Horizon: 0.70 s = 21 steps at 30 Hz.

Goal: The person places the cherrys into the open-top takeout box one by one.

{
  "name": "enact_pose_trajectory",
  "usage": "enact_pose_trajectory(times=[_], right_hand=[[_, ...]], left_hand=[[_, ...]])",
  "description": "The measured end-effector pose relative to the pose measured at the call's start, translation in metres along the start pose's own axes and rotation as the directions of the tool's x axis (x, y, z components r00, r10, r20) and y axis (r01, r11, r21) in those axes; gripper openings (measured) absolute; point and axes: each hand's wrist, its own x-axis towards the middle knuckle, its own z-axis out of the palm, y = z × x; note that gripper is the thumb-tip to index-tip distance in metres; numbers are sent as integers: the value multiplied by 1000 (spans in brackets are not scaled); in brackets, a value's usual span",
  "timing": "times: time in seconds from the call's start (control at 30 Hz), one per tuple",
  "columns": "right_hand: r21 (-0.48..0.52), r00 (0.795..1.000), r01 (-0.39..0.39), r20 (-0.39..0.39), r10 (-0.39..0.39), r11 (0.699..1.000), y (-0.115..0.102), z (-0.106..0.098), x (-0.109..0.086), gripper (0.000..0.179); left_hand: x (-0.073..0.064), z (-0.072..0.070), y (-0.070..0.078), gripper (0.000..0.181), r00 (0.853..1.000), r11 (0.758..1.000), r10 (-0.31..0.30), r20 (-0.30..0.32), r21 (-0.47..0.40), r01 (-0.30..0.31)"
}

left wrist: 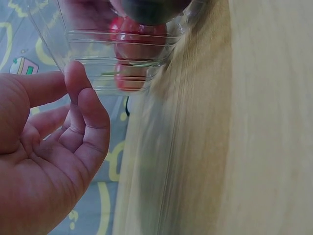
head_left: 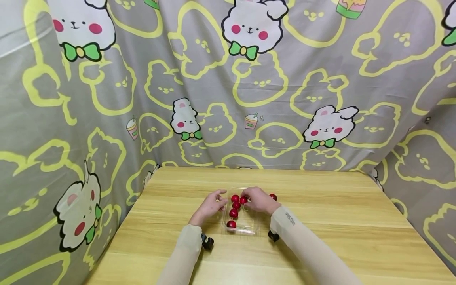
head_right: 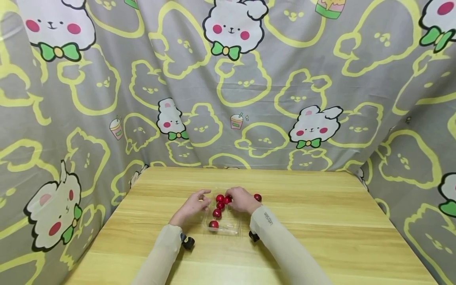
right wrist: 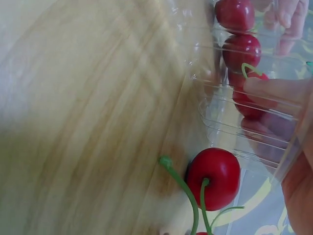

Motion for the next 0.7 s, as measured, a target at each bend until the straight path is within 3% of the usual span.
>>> enact_pose_trajectory(times=[0.4,0.7], right_hand=[[-71,999,-8,37,11,997,2,3,6,21],[-107,1000,-20,12,22,994,1,5,6,23]], left_hand=[[-20,-2,36,45,1000,1000,4,25,-11,-3],[0,-1,1,46,1000,1000,2,15,2,-2]])
